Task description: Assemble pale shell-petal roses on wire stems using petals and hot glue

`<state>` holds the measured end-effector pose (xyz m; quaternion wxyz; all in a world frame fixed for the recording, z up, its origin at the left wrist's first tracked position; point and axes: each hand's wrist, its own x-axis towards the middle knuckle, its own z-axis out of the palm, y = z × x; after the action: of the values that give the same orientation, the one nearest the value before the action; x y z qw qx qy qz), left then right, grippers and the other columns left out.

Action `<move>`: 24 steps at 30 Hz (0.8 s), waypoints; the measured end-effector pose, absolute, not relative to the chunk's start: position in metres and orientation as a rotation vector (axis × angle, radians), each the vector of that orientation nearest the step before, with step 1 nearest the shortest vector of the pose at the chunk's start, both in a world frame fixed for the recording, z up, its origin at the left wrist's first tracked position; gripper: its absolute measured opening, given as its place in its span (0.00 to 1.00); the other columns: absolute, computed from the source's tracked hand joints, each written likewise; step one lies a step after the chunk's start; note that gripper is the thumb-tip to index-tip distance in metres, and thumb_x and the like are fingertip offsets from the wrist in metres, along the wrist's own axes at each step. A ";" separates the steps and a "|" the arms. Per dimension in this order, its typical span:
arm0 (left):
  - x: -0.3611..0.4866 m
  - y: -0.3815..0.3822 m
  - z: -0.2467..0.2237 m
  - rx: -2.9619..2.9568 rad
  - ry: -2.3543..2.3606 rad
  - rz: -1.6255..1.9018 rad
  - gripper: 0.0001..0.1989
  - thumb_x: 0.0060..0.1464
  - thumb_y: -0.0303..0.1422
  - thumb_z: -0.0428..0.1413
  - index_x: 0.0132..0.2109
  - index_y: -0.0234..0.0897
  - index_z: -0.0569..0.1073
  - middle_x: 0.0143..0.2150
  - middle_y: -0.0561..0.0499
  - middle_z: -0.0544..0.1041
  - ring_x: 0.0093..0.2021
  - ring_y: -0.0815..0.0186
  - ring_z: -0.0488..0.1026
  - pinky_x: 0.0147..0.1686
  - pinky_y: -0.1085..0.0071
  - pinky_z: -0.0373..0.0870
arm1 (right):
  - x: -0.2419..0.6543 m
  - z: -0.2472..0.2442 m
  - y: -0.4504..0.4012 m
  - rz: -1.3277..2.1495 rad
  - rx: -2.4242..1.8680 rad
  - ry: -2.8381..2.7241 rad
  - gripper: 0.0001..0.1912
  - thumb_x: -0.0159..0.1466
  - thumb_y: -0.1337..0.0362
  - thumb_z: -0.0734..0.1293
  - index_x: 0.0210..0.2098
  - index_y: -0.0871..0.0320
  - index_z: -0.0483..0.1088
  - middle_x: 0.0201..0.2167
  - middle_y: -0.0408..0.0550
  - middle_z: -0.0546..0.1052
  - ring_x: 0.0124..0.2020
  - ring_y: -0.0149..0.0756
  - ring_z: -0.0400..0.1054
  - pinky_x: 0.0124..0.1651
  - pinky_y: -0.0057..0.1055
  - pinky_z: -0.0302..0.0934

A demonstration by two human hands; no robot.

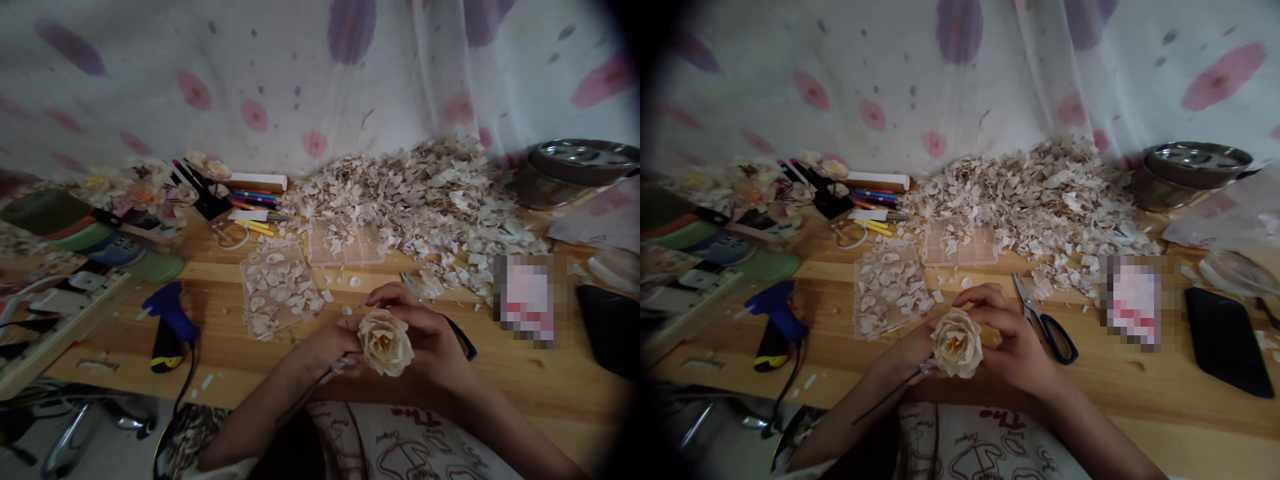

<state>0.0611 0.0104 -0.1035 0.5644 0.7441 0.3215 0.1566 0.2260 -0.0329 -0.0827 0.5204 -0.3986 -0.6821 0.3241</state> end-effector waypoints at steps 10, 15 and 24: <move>0.066 0.004 -0.109 1.088 0.718 0.230 0.07 0.49 0.30 0.49 0.26 0.36 0.70 0.16 0.61 0.52 0.13 0.77 0.47 0.12 0.80 0.50 | 0.223 -0.089 -0.034 0.709 -0.963 -1.634 0.08 0.58 0.67 0.71 0.38 0.49 0.76 0.40 0.46 0.72 0.41 0.39 0.66 0.45 0.38 0.64; 0.067 0.005 -0.108 0.974 0.719 0.220 0.09 0.47 0.25 0.47 0.27 0.36 0.71 0.15 0.62 0.53 0.13 0.80 0.47 0.13 0.82 0.50 | 0.223 -0.087 -0.032 0.663 -0.935 -1.635 0.03 0.61 0.65 0.69 0.32 0.50 0.76 0.38 0.46 0.71 0.41 0.38 0.65 0.43 0.38 0.65; 0.068 0.007 -0.114 0.744 0.598 0.202 0.10 0.41 0.36 0.60 0.27 0.35 0.68 0.13 0.63 0.54 0.13 0.79 0.48 0.12 0.81 0.48 | 0.225 -0.088 -0.033 0.549 -0.873 -1.665 0.08 0.64 0.68 0.65 0.34 0.50 0.75 0.40 0.48 0.70 0.41 0.40 0.65 0.40 0.39 0.62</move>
<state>0.0677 0.0071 -0.1140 0.8833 0.3574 0.2875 0.0971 0.2254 -0.0325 -0.0879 0.5576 -0.3698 -0.7058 0.2327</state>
